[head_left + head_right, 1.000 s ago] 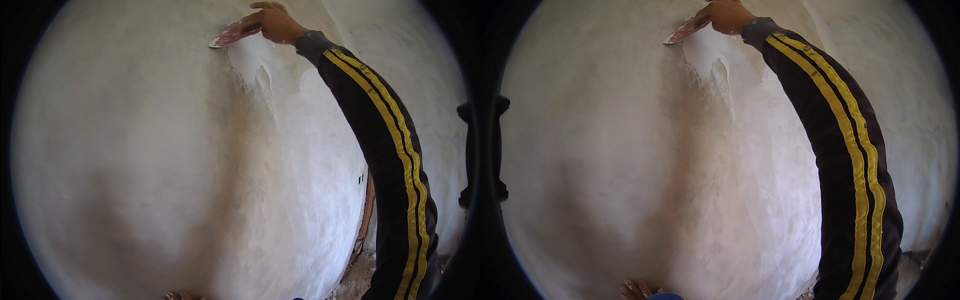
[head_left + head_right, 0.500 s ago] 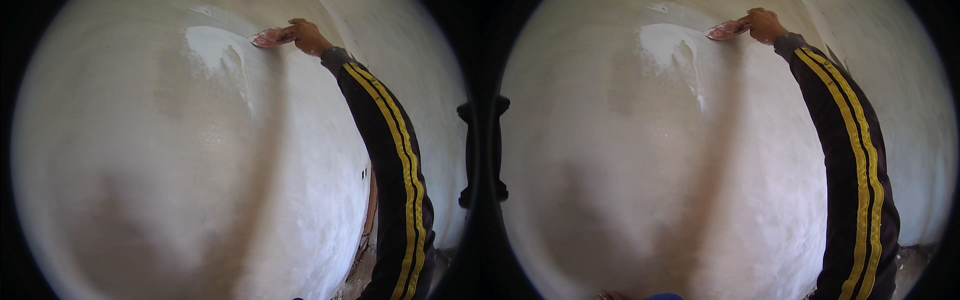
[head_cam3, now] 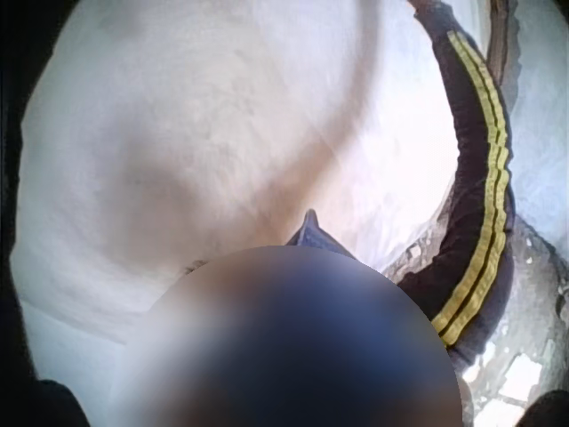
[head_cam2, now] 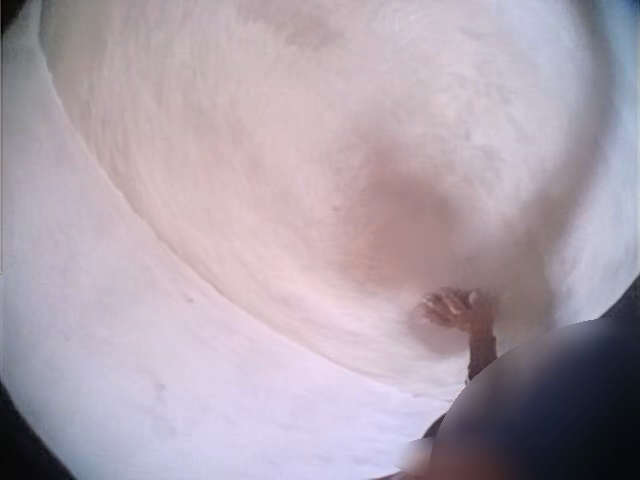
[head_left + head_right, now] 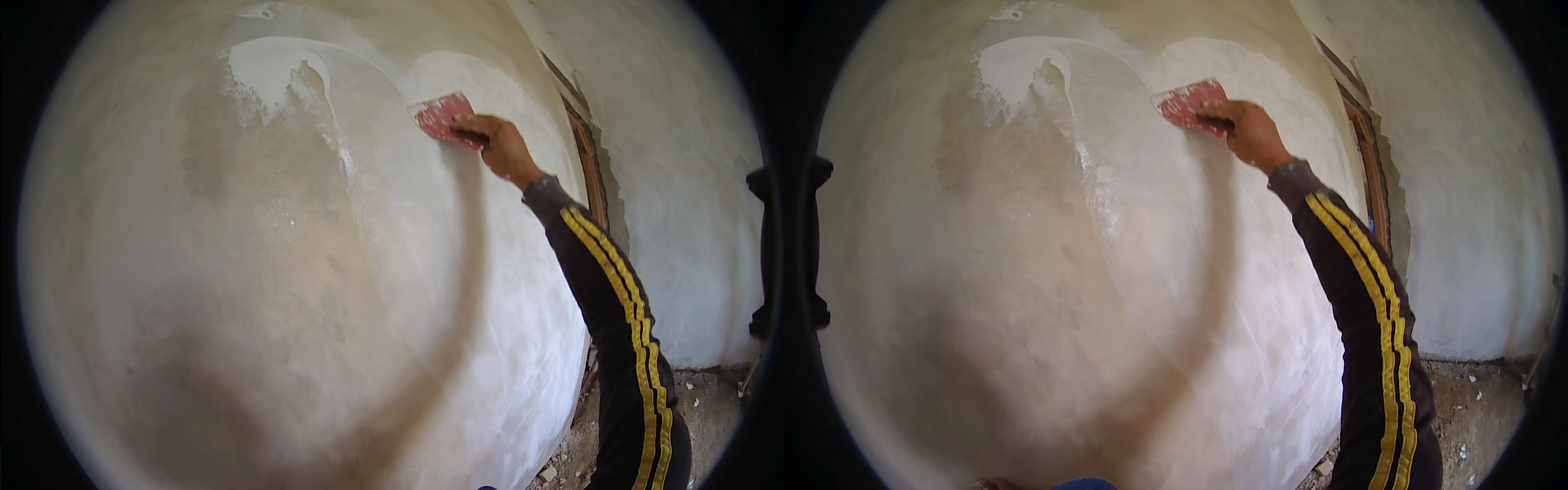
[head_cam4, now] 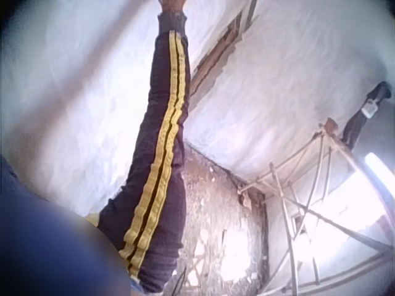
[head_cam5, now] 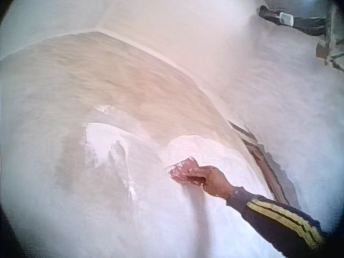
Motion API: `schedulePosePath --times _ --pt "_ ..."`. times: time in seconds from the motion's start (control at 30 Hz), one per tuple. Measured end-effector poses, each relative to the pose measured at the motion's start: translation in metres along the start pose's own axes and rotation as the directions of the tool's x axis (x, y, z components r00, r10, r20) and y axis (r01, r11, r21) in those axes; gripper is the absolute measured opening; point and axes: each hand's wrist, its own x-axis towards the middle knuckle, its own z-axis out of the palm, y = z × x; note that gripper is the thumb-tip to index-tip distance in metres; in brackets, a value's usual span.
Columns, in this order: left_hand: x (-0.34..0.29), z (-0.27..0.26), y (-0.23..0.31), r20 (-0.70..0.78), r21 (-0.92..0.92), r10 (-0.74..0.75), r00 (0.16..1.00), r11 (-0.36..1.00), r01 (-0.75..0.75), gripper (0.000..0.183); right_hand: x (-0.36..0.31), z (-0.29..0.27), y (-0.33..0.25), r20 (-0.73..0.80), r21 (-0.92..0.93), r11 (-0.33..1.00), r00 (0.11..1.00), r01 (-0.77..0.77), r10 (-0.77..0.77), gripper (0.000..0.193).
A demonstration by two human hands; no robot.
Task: The person applies white plaster to a wall using a trowel, repeatedly smoothing and leveling the surface. They periodically dip the trowel into a bucket of water to clean it and continue spreading plaster across the wall.
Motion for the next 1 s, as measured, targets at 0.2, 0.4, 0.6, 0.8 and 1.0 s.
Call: schedulePosePath --times 0.2,0.4,0.6,0.8,1.0 --pt "0.080 0.038 -0.012 0.110 -0.036 0.028 0.994 0.999 -0.024 0.064 0.016 0.014 0.011 0.166 0.051 0.923 0.915 -0.381 0.368 0.042" --pt "0.074 0.054 -0.087 0.136 -0.116 0.033 0.990 0.993 -0.017 0.066 0.116 0.028 -0.001 -0.008 0.135 0.890 0.897 -0.436 0.441 0.026" --pt "0.036 0.029 -0.130 0.152 -0.095 0.109 0.982 0.991 -0.095 0.066 0.179 0.040 -0.043 0.106 0.386 0.898 0.977 -0.213 0.186 0.023" --pt "0.011 0.040 -0.093 0.167 -0.130 0.165 0.972 0.981 -0.144 0.066 0.175 0.041 -0.059 -0.005 0.105 0.952 0.958 0.287 -0.288 0.035" --pt "-0.011 0.072 -0.021 0.291 -0.206 0.185 0.939 0.970 -0.128 0.060 0.180 0.024 -0.088 0.040 -0.480 0.706 0.817 0.520 -0.575 0.032"
